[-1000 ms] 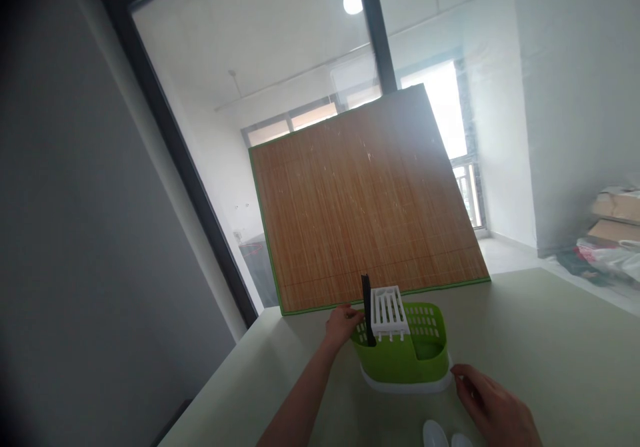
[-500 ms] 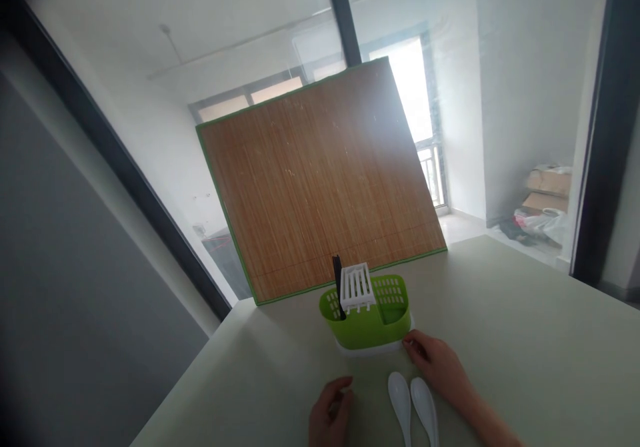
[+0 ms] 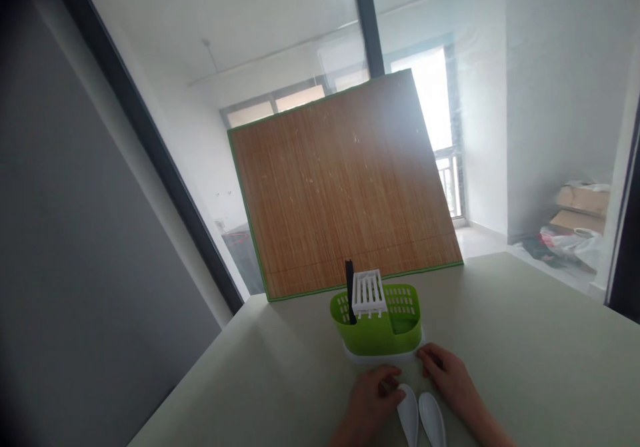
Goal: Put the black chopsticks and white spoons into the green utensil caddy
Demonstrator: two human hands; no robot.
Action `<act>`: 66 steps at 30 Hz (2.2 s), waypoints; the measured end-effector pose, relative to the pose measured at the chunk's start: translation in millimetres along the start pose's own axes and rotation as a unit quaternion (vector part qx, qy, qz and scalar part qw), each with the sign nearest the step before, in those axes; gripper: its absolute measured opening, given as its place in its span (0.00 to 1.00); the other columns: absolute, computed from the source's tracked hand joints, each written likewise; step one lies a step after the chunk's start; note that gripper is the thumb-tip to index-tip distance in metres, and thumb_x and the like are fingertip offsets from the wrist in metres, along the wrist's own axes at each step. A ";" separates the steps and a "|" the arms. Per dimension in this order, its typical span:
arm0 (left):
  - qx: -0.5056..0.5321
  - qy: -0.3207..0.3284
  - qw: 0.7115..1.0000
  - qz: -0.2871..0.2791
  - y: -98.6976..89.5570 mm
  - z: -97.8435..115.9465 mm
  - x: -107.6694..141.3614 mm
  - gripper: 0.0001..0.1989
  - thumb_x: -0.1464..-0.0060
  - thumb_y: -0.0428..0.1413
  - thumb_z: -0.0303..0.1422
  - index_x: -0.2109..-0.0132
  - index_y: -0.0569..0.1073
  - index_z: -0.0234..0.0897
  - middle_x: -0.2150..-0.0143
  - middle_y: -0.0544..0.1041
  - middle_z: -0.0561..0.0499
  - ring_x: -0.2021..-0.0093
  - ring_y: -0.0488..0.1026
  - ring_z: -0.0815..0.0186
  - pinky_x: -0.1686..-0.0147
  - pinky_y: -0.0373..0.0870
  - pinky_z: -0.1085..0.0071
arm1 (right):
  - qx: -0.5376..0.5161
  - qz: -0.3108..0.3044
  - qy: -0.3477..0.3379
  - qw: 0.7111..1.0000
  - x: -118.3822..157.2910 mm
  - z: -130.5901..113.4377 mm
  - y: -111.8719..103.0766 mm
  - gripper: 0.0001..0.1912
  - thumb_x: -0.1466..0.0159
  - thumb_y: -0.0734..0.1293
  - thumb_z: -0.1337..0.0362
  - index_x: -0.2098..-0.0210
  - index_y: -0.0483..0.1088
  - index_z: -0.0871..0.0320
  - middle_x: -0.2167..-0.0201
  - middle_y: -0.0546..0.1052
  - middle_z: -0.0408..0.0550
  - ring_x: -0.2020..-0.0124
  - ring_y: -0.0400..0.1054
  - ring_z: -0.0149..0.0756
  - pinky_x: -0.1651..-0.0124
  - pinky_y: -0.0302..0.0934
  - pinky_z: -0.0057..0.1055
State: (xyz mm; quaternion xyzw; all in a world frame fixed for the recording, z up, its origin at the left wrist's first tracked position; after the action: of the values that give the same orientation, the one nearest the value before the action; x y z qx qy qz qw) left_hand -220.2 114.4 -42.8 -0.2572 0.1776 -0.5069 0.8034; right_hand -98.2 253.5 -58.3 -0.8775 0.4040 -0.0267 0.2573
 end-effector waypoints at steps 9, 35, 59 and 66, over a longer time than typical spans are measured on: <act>-0.038 0.018 0.999 -0.015 8.0 2.0 -2.3 0.12 0.52 0.55 0.38 0.62 0.80 0.42 0.68 0.80 0.51 0.69 0.74 0.64 0.67 0.67 0.70 | -0.016 -0.009 0.013 1.000 -2.8 3.0 -0.1 0.19 0.39 0.55 0.49 0.72 0.68 0.55 0.82 0.68 0.38 0.79 0.62 0.31 0.73 0.56 0.28; -0.209 0.255 0.861 0.387 -250.0 163.3 -3.9 0.14 0.41 0.48 0.39 0.58 0.76 0.39 0.63 0.78 0.50 0.68 0.73 0.69 0.68 0.68 0.74 | 0.025 -0.025 0.003 0.999 -2.4 6.5 2.3 0.21 0.39 0.53 0.48 0.71 0.70 0.54 0.80 0.70 0.40 0.75 0.66 0.35 0.69 0.58 0.31; -0.383 0.084 0.885 0.250 -175.1 57.5 -93.9 0.17 0.40 0.45 0.42 0.60 0.77 0.41 0.64 0.78 0.46 0.63 0.74 0.61 0.65 0.66 0.69 | 0.041 -0.026 0.004 0.999 -2.8 6.6 5.7 0.19 0.38 0.53 0.51 0.70 0.70 0.54 0.79 0.72 0.41 0.73 0.67 0.36 0.67 0.59 0.31; -0.345 0.110 0.884 0.295 -186.5 75.4 -69.7 0.17 0.44 0.52 0.38 0.47 0.70 0.44 0.49 0.73 0.46 0.49 0.69 0.58 0.54 0.67 0.64 | 0.046 -0.045 -0.009 0.998 0.1 -6.8 0.9 0.19 0.38 0.53 0.53 0.68 0.70 0.56 0.76 0.74 0.43 0.72 0.67 0.35 0.67 0.58 0.30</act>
State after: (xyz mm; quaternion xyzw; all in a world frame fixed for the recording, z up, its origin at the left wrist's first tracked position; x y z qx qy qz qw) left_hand -343.4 129.2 130.2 -0.3964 0.4964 -0.1781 0.7515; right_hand -100.5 250.0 -52.8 -0.8819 0.3605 -0.0491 0.2996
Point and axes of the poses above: each hand's wrist, its own x-axis away from the middle knuckle, its own y-axis out of the palm, z = x × y, the point moved 7 cm from there along -x, towards the middle knuckle
